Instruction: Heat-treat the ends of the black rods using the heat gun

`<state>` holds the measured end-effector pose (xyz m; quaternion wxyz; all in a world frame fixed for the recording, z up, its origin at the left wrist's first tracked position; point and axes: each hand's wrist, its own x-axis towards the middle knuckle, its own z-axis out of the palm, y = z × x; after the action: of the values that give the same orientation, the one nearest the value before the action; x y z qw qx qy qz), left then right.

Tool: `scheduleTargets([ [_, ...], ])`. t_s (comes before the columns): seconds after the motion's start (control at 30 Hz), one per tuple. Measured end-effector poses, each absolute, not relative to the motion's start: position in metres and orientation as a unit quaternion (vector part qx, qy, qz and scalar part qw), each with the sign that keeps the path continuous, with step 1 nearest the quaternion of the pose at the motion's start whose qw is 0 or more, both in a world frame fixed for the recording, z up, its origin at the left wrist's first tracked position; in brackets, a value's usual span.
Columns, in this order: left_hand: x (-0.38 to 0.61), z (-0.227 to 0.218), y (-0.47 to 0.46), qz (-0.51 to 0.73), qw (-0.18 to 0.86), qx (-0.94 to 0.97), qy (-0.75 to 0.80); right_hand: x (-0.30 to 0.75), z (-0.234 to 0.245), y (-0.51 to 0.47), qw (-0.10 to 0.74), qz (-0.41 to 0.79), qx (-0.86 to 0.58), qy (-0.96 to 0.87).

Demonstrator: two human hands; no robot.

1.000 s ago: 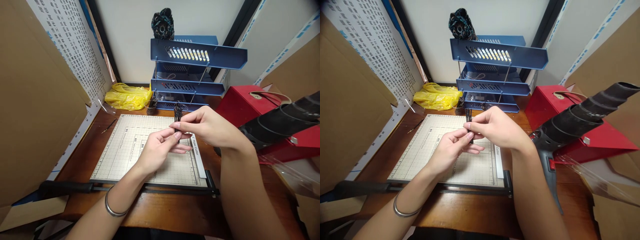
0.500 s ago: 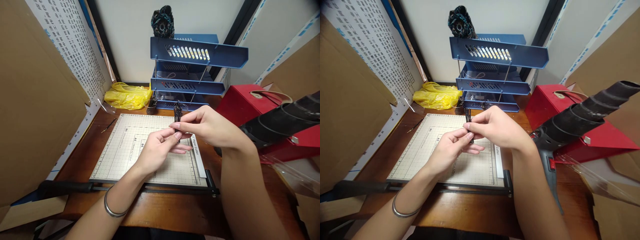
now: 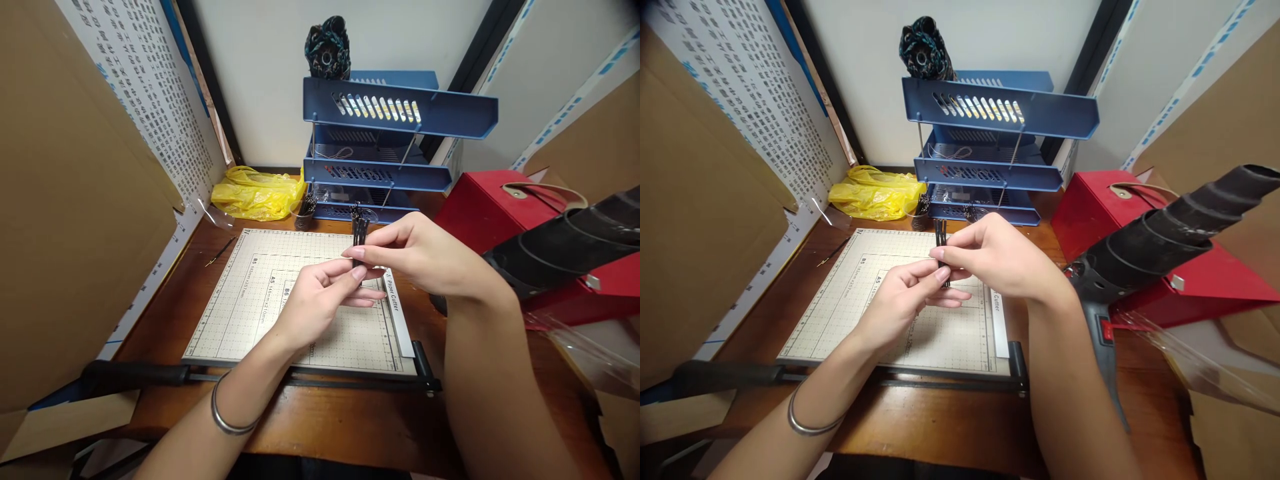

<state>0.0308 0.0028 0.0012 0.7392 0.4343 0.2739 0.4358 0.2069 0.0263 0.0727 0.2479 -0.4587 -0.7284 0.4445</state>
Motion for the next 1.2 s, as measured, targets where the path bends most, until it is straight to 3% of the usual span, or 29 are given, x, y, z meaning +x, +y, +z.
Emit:
scheduleTargets([
  [0.3, 0.031, -0.001, 0.005, 0.454, 0.724, 0.433, 0.286, 0.201, 0.071, 0.025, 0.263, 0.468, -0.447, -0.715],
  [0.57, 0.031, 0.002, 0.003, 0.442, 0.728, 0.426, 0.305, 0.2, 0.07, 0.027, 0.398, 0.396, -0.478, -0.675],
  [0.87, 0.034, 0.0, 0.004, 0.438, 0.719, 0.439, 0.315, 0.193, 0.07, 0.027, 0.376, 0.441, -0.446, -0.682],
  [1.2, 0.034, 0.0, 0.003, 0.464, 0.713, 0.428, 0.305, 0.196, 0.07, 0.028, 0.404, 0.438, -0.457, -0.66],
])
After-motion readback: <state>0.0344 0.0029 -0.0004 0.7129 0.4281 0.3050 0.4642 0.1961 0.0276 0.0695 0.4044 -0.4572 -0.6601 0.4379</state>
